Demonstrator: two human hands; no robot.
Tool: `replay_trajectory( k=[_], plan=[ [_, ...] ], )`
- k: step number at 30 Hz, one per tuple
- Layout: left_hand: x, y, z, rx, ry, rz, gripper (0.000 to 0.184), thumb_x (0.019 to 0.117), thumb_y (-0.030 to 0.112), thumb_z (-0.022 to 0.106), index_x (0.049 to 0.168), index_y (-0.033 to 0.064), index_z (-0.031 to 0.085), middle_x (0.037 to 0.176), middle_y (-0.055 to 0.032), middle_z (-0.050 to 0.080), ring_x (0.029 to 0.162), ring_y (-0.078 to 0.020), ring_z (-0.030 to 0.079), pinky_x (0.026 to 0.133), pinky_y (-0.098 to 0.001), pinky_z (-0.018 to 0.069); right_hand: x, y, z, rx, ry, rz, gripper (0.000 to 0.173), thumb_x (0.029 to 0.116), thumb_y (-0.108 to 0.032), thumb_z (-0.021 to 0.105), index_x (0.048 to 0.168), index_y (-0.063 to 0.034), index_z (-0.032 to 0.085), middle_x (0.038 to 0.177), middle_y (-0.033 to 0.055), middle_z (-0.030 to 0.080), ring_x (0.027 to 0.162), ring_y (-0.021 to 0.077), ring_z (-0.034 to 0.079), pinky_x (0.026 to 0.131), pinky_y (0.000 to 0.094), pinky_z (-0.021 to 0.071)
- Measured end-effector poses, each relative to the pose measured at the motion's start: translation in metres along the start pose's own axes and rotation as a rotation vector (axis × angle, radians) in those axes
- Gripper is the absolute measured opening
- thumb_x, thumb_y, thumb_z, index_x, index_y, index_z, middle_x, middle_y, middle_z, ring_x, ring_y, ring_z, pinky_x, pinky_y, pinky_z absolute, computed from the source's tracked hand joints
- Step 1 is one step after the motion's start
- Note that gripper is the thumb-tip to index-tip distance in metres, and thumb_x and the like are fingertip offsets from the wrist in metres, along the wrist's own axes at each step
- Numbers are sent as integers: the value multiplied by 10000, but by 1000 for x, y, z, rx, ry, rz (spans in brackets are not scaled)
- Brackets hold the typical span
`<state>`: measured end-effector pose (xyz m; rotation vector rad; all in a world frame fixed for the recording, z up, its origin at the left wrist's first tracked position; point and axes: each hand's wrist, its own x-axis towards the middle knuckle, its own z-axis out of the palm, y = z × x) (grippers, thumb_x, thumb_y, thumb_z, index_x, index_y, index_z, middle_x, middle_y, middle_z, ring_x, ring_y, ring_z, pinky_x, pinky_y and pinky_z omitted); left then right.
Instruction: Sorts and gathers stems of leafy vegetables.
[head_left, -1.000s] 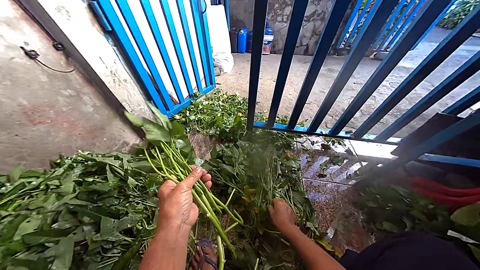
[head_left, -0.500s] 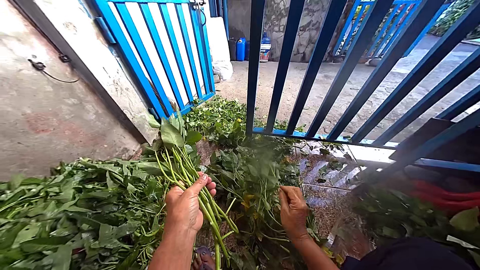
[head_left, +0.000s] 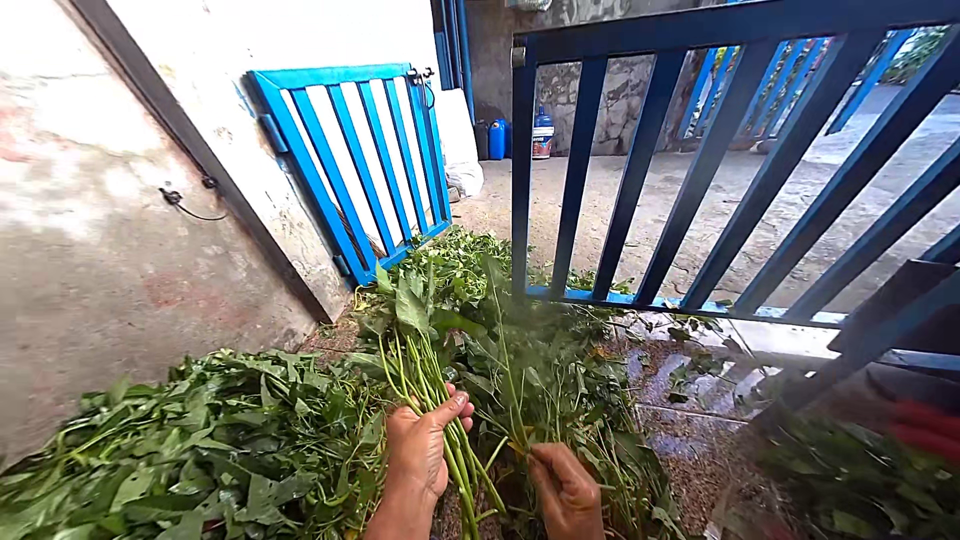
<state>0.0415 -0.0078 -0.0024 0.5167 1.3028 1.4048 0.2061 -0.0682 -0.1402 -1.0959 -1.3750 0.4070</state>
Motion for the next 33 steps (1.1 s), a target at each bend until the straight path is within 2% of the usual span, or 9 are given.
replay_trajectory(
  k=[11, 14, 17, 20, 23, 25, 27, 31, 33],
  plan=[
    [-7, -4, -4, -8, -138, 79, 190, 868, -144, 694, 1042, -106, 630, 915, -232, 722, 734, -308, 729, 650, -407, 641, -5, -14, 2, -75, -153, -135, 123, 941, -55, 696, 1032, -38, 776, 975, 92, 734, 921, 135, 718, 833, 270, 611],
    [-6, -7, -4, 54, -185, 90, 249, 817, -158, 735, 1036, -113, 625, 906, -235, 722, 740, -317, 730, 674, -423, 646, -3, -15, -3, -41, -230, -158, 130, 956, -49, 676, 1047, -42, 769, 984, 95, 726, 927, 141, 712, 840, 276, 611],
    [-6, -9, -4, 90, -221, 116, 297, 746, -198, 752, 992, -123, 603, 854, -240, 718, 709, -309, 728, 660, -406, 642, 0, -19, -5, -50, -296, -127, 130, 960, -70, 648, 1050, -23, 729, 925, 88, 701, 845, 146, 699, 760, 293, 612],
    [-7, -9, -2, 82, -254, 109, 319, 719, -225, 745, 974, -124, 584, 833, -245, 712, 680, -310, 724, 631, -407, 641, 9, -33, -4, 2, -349, 7, 473, 933, -127, 649, 1354, 46, 522, 902, 77, 711, 666, 149, 668, 587, 345, 589],
    [-9, -13, 1, 73, -288, 123, 359, 685, -237, 761, 977, -123, 585, 842, -240, 718, 712, -299, 730, 670, -402, 641, 26, -43, 9, 69, -320, 33, 647, 982, -182, 658, 1547, -28, 383, 970, 68, 689, 579, 117, 593, 508, 321, 553],
    [-10, -15, 2, 89, -286, 149, 394, 657, -237, 780, 980, -112, 593, 852, -208, 725, 758, -260, 737, 716, -376, 645, 33, -46, 18, 26, -271, 19, 553, 1005, -155, 608, 1526, -36, 466, 1152, 95, 701, 776, 119, 682, 674, 325, 617],
    [-10, -14, 3, 103, -263, 186, 373, 643, -242, 783, 948, -109, 614, 839, -193, 728, 756, -237, 733, 711, -352, 639, 37, -48, 25, 3, -211, 11, 460, 1001, -90, 560, 1458, -38, 567, 1177, 105, 709, 932, 134, 713, 809, 317, 623],
    [-9, -14, 1, 175, -235, 246, 329, 642, -215, 802, 909, -87, 660, 827, -173, 735, 757, -217, 736, 718, -335, 641, 40, -47, 26, 54, -126, 74, 330, 982, -111, 599, 1287, -72, 720, 921, 31, 708, 751, 75, 650, 694, 248, 577],
    [-10, -15, 2, 192, -205, 261, 304, 653, -197, 813, 900, -78, 680, 822, -166, 736, 751, -212, 736, 718, -332, 640, 42, -47, 24, 46, -117, 111, 189, 977, -167, 655, 1093, -78, 775, 868, -2, 704, 731, 52, 658, 672, 220, 583]
  ],
)
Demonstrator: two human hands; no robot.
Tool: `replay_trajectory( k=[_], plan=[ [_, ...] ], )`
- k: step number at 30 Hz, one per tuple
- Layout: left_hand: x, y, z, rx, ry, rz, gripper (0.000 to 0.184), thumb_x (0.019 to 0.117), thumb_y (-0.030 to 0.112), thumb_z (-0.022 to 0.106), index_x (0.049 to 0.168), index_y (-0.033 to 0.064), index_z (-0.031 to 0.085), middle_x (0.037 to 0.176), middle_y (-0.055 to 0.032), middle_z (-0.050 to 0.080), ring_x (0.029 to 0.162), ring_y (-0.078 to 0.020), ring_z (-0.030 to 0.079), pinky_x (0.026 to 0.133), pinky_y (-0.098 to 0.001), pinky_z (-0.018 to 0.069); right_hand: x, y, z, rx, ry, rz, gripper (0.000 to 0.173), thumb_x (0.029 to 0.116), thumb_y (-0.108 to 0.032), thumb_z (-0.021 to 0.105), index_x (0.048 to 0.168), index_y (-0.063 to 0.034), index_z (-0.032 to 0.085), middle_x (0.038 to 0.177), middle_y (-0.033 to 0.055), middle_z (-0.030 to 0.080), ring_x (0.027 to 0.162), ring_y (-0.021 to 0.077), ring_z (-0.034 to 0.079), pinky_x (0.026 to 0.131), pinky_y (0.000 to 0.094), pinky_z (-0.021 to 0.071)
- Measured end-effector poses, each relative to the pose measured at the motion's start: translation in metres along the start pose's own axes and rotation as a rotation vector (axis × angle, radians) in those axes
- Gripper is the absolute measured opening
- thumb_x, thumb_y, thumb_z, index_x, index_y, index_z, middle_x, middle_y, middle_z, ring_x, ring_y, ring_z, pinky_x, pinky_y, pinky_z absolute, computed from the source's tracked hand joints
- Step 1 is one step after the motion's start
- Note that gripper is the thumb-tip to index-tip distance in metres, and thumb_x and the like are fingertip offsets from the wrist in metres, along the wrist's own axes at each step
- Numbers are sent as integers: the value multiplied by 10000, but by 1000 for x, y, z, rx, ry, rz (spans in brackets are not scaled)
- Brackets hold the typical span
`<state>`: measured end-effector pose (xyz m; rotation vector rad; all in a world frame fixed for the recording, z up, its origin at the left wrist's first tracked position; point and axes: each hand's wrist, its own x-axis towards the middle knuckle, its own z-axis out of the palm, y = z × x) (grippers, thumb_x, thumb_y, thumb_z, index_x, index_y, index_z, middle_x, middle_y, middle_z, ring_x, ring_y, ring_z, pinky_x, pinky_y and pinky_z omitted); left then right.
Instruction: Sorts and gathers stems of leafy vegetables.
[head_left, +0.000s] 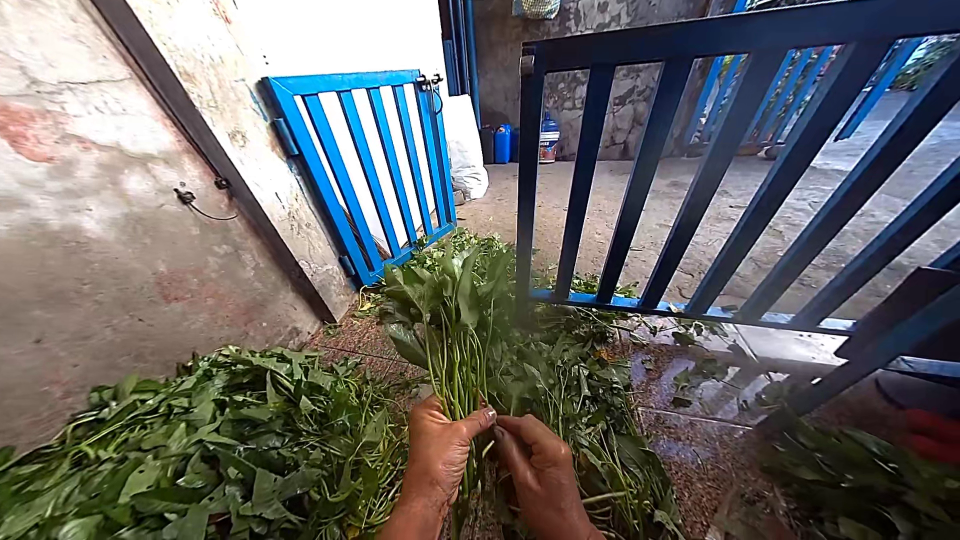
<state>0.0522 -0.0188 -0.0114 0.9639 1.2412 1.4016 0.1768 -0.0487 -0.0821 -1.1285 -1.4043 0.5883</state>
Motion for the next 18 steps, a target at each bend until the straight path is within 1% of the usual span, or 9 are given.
replay_trajectory(
  k=[2, 6, 9, 11, 14, 15, 16, 17, 18],
  plan=[
    [1, 1, 1, 1, 20, -5, 290, 664, -188, 812, 899, -81, 679, 831, -172, 737, 761, -221, 738, 719, -337, 640, 2, 0, 1, -69, -16, -1, 165, 982, -199, 648, 1000, -78, 759, 852, -4, 696, 725, 52, 658, 665, 226, 583],
    [-2, -5, 4, 12, -23, -78, 241, 756, -128, 806, 951, -78, 673, 913, -170, 750, 864, -221, 744, 801, -336, 630, 0, -8, 9, -269, -22, -20, 190, 987, -183, 584, 971, -53, 721, 849, 33, 698, 725, 106, 682, 655, 289, 601],
    [-1, -8, 7, 22, 24, -89, 180, 822, -114, 762, 961, -87, 651, 831, -180, 730, 714, -241, 729, 672, -352, 635, -8, -4, 10, -447, -54, -51, 236, 984, -195, 509, 891, -51, 672, 761, 54, 651, 649, 173, 671, 552, 362, 571],
    [3, -1, 1, 5, 115, -71, 179, 877, -103, 718, 1024, -95, 616, 804, -183, 715, 616, -252, 706, 569, -359, 627, -24, 12, 5, -543, -60, -173, 245, 968, -197, 483, 818, -67, 626, 731, 57, 617, 623, 191, 661, 495, 361, 548],
    [18, 16, -23, -25, 323, 48, 183, 895, -71, 711, 1057, -63, 625, 796, -138, 719, 591, -220, 694, 544, -346, 612, -65, 58, -22, -628, -148, -333, 222, 951, -177, 513, 779, -76, 611, 738, 71, 624, 651, 212, 671, 522, 363, 569],
    [22, 22, -33, -38, 388, 90, 202, 899, -61, 710, 1080, -49, 622, 797, -119, 717, 601, -209, 698, 559, -348, 620, -81, 75, -34, -676, -258, -293, 216, 951, -179, 524, 793, -73, 629, 763, 92, 647, 687, 239, 688, 566, 392, 584],
    [25, 28, -43, -53, 438, 118, 225, 907, -53, 706, 1107, -32, 607, 807, -106, 713, 615, -203, 704, 577, -351, 630, -94, 86, -49, -750, -450, -137, 224, 969, -196, 529, 870, -59, 676, 863, 147, 692, 777, 292, 718, 650, 450, 601],
    [26, 33, -49, -67, 488, 142, 241, 902, -49, 712, 1113, -24, 598, 790, -100, 715, 606, -199, 704, 572, -348, 626, -95, 90, -61, -798, -724, 156, 278, 1011, -222, 514, 1095, -39, 706, 1119, 239, 686, 958, 385, 711, 798, 549, 580],
    [26, 37, -52, -79, 523, 150, 252, 902, -45, 715, 1120, -14, 593, 792, -95, 715, 612, -196, 707, 578, -343, 629, -88, 98, -68, -820, -910, 420, 367, 1027, -249, 510, 1326, -84, 645, 1374, 281, 564, 1077, 453, 668, 881, 624, 551]
  ],
)
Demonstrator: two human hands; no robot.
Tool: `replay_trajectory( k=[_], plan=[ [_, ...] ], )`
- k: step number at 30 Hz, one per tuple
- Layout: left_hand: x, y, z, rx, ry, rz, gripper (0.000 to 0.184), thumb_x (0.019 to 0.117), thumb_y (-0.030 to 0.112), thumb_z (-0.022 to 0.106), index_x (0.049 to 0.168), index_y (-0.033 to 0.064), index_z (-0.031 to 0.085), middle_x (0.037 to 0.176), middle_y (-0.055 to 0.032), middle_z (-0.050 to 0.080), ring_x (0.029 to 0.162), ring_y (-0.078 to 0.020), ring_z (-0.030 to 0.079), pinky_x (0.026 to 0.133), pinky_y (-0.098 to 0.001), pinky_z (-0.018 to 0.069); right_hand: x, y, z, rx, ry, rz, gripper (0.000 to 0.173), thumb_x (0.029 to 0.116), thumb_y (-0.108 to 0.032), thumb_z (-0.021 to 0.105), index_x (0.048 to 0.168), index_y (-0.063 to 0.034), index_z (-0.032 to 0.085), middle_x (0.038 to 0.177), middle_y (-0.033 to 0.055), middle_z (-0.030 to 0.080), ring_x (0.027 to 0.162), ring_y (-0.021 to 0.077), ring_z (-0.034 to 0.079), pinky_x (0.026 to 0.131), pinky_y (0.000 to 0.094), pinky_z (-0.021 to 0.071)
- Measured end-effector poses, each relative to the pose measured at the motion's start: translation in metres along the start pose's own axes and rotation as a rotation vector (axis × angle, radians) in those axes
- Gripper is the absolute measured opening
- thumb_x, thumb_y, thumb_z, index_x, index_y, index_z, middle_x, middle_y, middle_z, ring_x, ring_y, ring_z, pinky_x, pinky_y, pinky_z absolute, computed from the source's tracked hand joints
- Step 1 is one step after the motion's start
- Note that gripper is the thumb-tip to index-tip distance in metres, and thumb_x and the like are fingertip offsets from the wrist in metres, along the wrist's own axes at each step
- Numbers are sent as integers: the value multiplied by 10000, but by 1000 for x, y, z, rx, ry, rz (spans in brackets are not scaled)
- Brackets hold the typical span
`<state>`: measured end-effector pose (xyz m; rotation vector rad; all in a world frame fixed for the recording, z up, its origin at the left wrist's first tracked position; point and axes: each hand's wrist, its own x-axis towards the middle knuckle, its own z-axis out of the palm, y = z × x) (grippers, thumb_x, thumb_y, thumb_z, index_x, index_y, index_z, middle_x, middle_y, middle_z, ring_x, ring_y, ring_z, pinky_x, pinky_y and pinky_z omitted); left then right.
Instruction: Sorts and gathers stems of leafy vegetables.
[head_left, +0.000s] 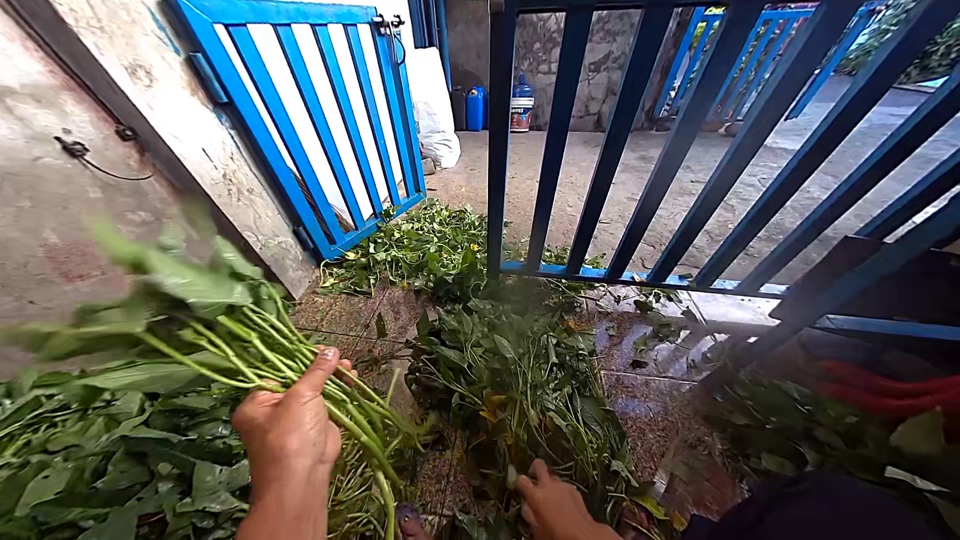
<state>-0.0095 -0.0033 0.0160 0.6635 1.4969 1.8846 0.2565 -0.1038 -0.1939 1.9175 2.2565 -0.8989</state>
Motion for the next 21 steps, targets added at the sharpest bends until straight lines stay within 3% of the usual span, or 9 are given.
replay_trajectory(
  k=[1, 2, 6, 9, 12, 15, 17, 19, 21],
  plan=[
    [1, 3, -1, -7, 23, -1, 257, 900, -47, 716, 1122, -13, 592, 805, -96, 716, 623, -196, 712, 584, -339, 629, 11, 10, -2, 25, -85, 99, 440, 1007, -255, 541, 1430, -143, 585, 1482, 280, 474, 1092, 479, 658, 881, 653, 551],
    [0, 4, -2, -14, 26, -13, 255, 903, -46, 713, 1125, -13, 591, 818, -99, 718, 639, -198, 717, 590, -339, 633, 23, 16, -6, 60, -62, 164, 458, 997, -249, 560, 1446, -161, 573, 1507, 261, 453, 1107, 479, 649, 883, 652, 554],
    [-12, -3, 5, -42, -21, -164, 267, 932, -45, 678, 1176, -29, 571, 867, -132, 709, 651, -225, 721, 585, -367, 640, 81, 25, -22, 148, 143, 431, 443, 1031, -308, 538, 1380, -38, 573, 1452, 244, 513, 1229, 417, 614, 969, 574, 542],
    [-16, -5, 11, -50, -57, -270, 318, 938, -36, 677, 1222, -34, 533, 898, -170, 711, 677, -270, 737, 605, -406, 652, 109, 38, -28, 263, 149, 534, 415, 1043, -314, 505, 1366, -71, 597, 1430, 207, 564, 1293, 383, 585, 1015, 577, 510],
    [-16, -5, 12, -52, -93, -304, 262, 948, -52, 652, 1190, -61, 551, 883, -196, 721, 696, -298, 747, 609, -420, 654, 94, 32, -50, 522, 431, 483, 378, 1073, -281, 442, 1285, -58, 661, 1288, 187, 651, 1195, 333, 642, 1013, 539, 508],
    [-16, -5, 14, -36, -114, -298, 187, 962, -54, 628, 1140, -57, 572, 842, -184, 729, 683, -286, 749, 602, -406, 653, 63, 16, -62, 842, 951, 200, 326, 1076, -228, 456, 1117, 0, 684, 927, 94, 713, 831, 194, 709, 787, 392, 599],
    [-19, -7, 18, -43, -126, -300, 173, 951, -66, 634, 1117, -54, 585, 822, -177, 719, 670, -276, 740, 599, -406, 650, 54, 17, -67, 1070, 953, 182, 305, 1082, -197, 443, 1099, 12, 663, 853, 64, 695, 771, 144, 691, 741, 325, 598],
    [-23, -9, 22, -54, -144, -322, 183, 947, -72, 636, 1124, -56, 590, 826, -176, 716, 670, -269, 738, 608, -399, 651, 50, 22, -77, 1365, 758, 315, 249, 1094, -135, 460, 1105, 40, 636, 857, 100, 678, 744, 165, 660, 690, 314, 559],
    [-26, -10, 26, -61, -158, -348, 211, 936, -87, 640, 1143, -73, 600, 844, -193, 715, 677, -280, 736, 620, -397, 650, 43, 15, -86, 1539, 733, 245, 217, 1084, -96, 478, 1113, 45, 642, 875, 116, 708, 757, 174, 678, 680, 293, 566]
  ],
)
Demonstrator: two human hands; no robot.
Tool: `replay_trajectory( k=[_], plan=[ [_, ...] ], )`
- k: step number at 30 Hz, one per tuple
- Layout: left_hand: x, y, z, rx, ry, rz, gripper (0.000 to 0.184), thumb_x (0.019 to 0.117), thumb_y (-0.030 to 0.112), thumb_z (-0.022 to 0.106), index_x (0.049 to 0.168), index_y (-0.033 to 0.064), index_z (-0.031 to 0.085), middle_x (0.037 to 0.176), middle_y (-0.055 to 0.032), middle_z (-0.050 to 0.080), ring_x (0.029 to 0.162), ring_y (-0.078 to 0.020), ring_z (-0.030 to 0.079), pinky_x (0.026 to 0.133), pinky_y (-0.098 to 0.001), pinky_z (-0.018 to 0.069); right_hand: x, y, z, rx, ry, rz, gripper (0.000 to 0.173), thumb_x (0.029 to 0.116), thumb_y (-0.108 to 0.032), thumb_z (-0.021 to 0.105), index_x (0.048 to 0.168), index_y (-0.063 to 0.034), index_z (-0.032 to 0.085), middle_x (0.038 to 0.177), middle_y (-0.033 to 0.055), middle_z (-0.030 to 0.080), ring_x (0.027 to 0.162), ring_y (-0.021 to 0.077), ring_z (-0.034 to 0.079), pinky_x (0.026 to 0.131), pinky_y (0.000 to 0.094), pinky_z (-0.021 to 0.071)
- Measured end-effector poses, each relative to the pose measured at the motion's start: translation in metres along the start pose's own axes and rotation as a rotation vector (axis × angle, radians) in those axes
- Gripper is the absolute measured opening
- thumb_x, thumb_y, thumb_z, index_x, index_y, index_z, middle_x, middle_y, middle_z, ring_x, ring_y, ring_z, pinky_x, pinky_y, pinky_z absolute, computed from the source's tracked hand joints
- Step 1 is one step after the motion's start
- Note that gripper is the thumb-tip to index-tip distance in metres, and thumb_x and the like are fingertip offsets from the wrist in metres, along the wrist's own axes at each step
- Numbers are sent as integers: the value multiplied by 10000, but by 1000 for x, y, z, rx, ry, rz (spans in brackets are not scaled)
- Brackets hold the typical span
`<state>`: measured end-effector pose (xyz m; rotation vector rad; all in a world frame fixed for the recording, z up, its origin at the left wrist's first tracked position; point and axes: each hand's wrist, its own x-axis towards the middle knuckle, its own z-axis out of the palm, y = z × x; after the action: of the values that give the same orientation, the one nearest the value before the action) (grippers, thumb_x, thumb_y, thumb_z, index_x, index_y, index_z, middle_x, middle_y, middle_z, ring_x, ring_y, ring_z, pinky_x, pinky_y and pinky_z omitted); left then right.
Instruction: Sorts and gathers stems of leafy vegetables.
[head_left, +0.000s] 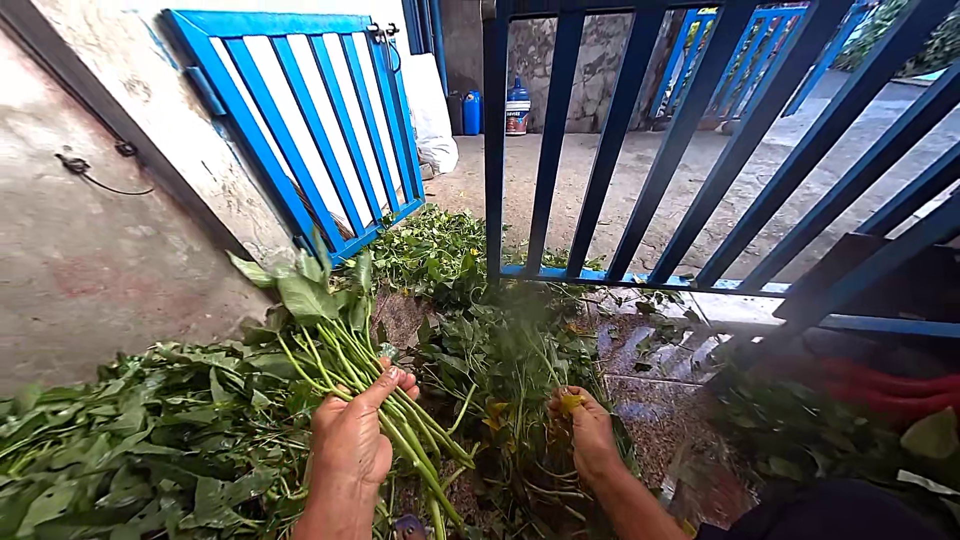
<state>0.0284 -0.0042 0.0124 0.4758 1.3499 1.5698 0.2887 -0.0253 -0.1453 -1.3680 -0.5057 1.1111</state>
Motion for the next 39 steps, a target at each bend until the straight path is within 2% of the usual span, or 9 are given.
replay_trajectory(
  k=[8, 13, 19, 24, 28, 30, 33, 37, 39],
  plan=[
    [-4, -17, 6, 44, -95, -87, 241, 890, -118, 686, 1112, -104, 593, 869, -223, 724, 695, -292, 734, 617, -394, 641, -58, -2, 20, 236, -352, -162, 195, 1006, -73, 576, 1114, 57, 674, 998, 175, 732, 924, 246, 718, 878, 392, 603],
    [-11, -26, 9, 51, -179, -110, 257, 875, -125, 706, 1103, -120, 588, 911, -241, 734, 729, -316, 743, 656, -419, 648, -85, 8, 36, 183, -553, -309, 140, 998, -35, 597, 1045, 5, 723, 988, 108, 757, 931, 184, 722, 884, 369, 600],
    [-8, -26, 6, 15, -223, -51, 239, 908, -128, 658, 1135, -139, 584, 927, -277, 726, 740, -349, 742, 666, -440, 648, -94, 13, 41, -16, -645, -487, 152, 981, 9, 618, 1078, 28, 735, 1029, 94, 739, 957, 156, 710, 887, 335, 602],
    [-10, -23, 4, 47, -247, 6, 318, 797, -205, 712, 1086, -138, 597, 919, -267, 719, 747, -338, 737, 687, -439, 652, -91, 9, 37, -153, -684, -517, 147, 1000, -30, 605, 1072, 28, 719, 983, 84, 716, 911, 129, 687, 849, 308, 588],
    [-12, -24, 5, 58, -272, 8, 374, 731, -249, 716, 1061, -139, 578, 900, -271, 714, 749, -343, 736, 686, -444, 652, -80, -4, 49, -186, -793, -376, 197, 1026, -176, 592, 1043, -12, 702, 841, 38, 682, 732, 99, 636, 681, 300, 550],
    [-14, -25, 5, 61, -304, -6, 358, 736, -258, 710, 1045, -137, 573, 884, -271, 711, 740, -348, 737, 685, -451, 655, -80, -21, 65, -79, -777, -220, 171, 972, -164, 626, 1028, -24, 707, 798, 16, 669, 677, 86, 610, 627, 280, 527],
    [-15, -29, 6, 91, -322, 36, 365, 698, -250, 734, 1015, -127, 602, 888, -247, 721, 788, -309, 741, 742, -409, 649, -84, -46, 90, 78, -641, -30, 194, 953, -179, 713, 1012, 1, 672, 845, 77, 684, 758, 137, 652, 727, 295, 563],
    [-17, -25, 9, 96, -278, 42, 332, 741, -217, 733, 1026, -121, 591, 873, -231, 721, 765, -279, 740, 714, -387, 645, -95, -35, 106, 32, -450, -338, 172, 1023, -128, 589, 1042, 0, 703, 837, 57, 683, 703, 110, 630, 645, 258, 535],
    [-19, -25, 9, 129, -266, 28, 330, 761, -200, 735, 1043, -128, 579, 880, -243, 720, 764, -303, 739, 706, -405, 646, -100, -20, 105, -43, -370, -576, 181, 1022, -100, 577, 1083, -1, 715, 932, 57, 682, 807, 106, 657, 719, 242, 572]
  ],
)
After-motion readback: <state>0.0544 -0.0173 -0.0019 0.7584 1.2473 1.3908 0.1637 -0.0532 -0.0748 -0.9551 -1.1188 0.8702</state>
